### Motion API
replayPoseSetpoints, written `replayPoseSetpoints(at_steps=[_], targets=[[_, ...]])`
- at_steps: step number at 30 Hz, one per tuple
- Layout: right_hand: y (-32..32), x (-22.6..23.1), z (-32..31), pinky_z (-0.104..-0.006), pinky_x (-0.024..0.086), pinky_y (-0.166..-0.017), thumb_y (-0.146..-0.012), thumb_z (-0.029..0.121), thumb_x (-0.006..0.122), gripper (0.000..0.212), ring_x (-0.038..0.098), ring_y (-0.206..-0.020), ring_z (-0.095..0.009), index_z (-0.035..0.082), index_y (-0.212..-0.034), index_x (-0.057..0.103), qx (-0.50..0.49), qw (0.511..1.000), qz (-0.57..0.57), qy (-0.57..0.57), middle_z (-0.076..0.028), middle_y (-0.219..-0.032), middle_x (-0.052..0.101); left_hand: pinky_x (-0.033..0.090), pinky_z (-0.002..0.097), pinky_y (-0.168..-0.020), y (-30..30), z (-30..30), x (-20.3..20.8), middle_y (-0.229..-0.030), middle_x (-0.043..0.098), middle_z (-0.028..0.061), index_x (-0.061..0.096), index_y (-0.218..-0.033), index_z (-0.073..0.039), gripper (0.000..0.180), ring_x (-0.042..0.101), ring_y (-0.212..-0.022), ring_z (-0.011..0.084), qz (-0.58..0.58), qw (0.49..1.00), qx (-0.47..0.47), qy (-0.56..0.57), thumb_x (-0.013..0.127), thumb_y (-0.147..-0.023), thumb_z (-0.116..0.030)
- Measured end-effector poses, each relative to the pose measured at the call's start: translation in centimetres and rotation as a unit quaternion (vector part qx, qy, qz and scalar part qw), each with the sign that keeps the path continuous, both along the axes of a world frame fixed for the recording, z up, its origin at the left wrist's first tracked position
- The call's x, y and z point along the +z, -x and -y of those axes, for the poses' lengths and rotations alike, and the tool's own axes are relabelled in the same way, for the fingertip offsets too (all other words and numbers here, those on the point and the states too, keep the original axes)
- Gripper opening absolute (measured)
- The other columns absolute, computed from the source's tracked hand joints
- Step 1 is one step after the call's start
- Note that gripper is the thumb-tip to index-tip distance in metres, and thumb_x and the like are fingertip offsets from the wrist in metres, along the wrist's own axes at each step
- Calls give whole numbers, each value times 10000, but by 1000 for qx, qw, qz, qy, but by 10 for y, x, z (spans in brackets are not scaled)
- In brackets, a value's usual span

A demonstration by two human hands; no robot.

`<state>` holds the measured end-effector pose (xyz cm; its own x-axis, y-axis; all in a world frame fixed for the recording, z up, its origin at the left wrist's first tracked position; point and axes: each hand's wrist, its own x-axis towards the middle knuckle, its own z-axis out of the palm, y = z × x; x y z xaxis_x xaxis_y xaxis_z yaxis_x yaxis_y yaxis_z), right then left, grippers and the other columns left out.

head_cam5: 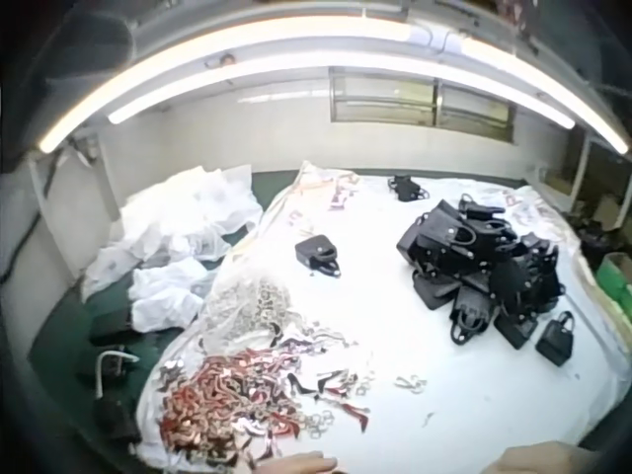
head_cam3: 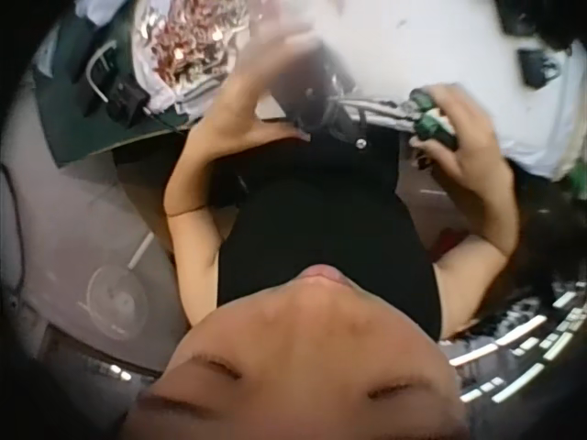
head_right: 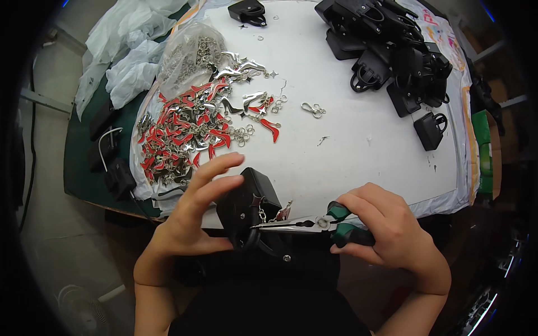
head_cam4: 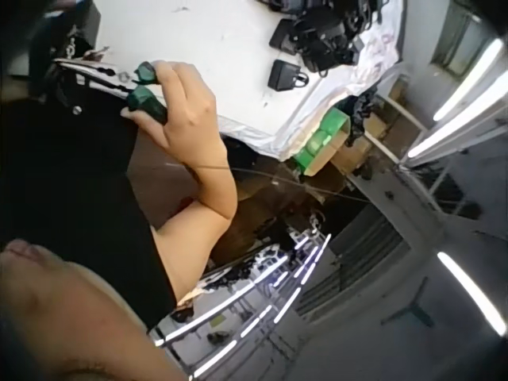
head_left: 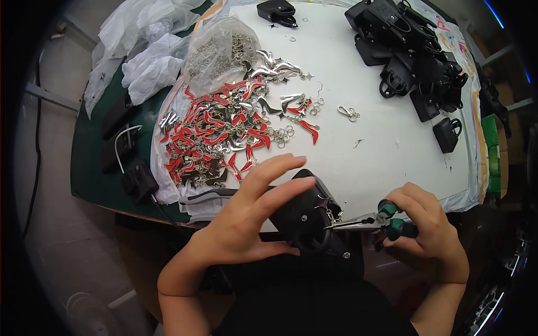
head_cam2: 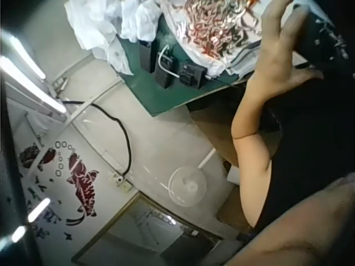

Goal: The person attaches metal jump rings and decorative star charms to small black pouches using two pairs of pliers to open and close the rings.

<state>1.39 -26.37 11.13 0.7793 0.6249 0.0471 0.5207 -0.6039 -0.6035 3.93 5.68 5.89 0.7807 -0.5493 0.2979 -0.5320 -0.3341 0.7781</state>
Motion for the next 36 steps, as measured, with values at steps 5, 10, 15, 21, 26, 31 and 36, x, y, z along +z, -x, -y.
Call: replayPoseSetpoints(at_steps=[5, 10, 15, 21, 26, 31, 36], targets=[[-13, -29, 29, -361, 459, -897, -726, 131, 703, 556, 600, -989, -313, -52, -1228, 550, -19, 986, -121, -117, -195, -1112, 596, 429, 391, -1067, -4, 18, -16, -1436, 491, 160, 518, -1397, -76, 861, 510, -1309, 274, -265, 950, -115, 116, 882, -619, -134], [-21, -91, 66, -418, 366, -1039, -797, 188, 750, 608, 517, -1186, -347, -28, -1316, 517, -269, 951, 119, 98, -182, -1252, 557, 401, 384, -1100, 4, 12, -26, -1424, 519, 189, 482, -1421, -5, 912, 526, -1304, 253, -403, 876, -146, 219, 867, -607, -155], [-27, -60, 18, -498, 256, -1090, -804, 245, 768, 529, 514, -1215, -310, 27, -1263, 622, -174, 956, 217, 97, -138, -1276, 586, 380, 404, -1125, 6, 9, -24, -1410, 520, 216, 363, -1480, 38, 1033, 520, -1312, 282, -439, 851, -183, 223, 880, -612, -178], [-34, -16, -65, -357, 437, -897, -761, 155, 830, 359, 625, -964, -239, 43, -1083, 717, -3, 970, 62, -236, -85, -1077, 686, 383, 388, -1112, 12, 11, -6, -1373, 540, 158, 209, -1565, -65, 1122, 542, -1274, 236, -426, 863, -160, 218, 849, -645, -121], [-34, -38, -71, -298, 450, -884, -808, 24, 769, 198, 623, -952, -158, 27, -1001, 723, -42, 907, -237, -347, -73, -998, 699, 384, 379, -1101, 12, 9, 1, -1373, 539, 158, 198, -1563, -55, 1118, 537, -1278, 243, -478, 834, -102, 257, 850, -656, -112], [-29, -54, -70, -299, 446, -863, -876, 128, 724, 184, 608, -922, -116, 34, -1035, 722, -46, 854, -380, -352, -37, -972, 704, 401, 361, -1069, 18, 7, 8, -1352, 559, 157, 213, -1555, -45, 1055, 545, -1263, 228, -524, 797, -86, 287, 825, -696, -68], [-26, -55, -73, -319, 452, -846, -874, 104, 712, 220, 606, -871, -116, 19, -1077, 698, -36, 821, -417, -389, -24, -949, 701, 457, 323, -998, 26, -4, 13, -1238, 642, 119, 253, -1547, -48, 968, 612, -1147, 199, -566, 762, -67, 309, 785, -740, -15]])
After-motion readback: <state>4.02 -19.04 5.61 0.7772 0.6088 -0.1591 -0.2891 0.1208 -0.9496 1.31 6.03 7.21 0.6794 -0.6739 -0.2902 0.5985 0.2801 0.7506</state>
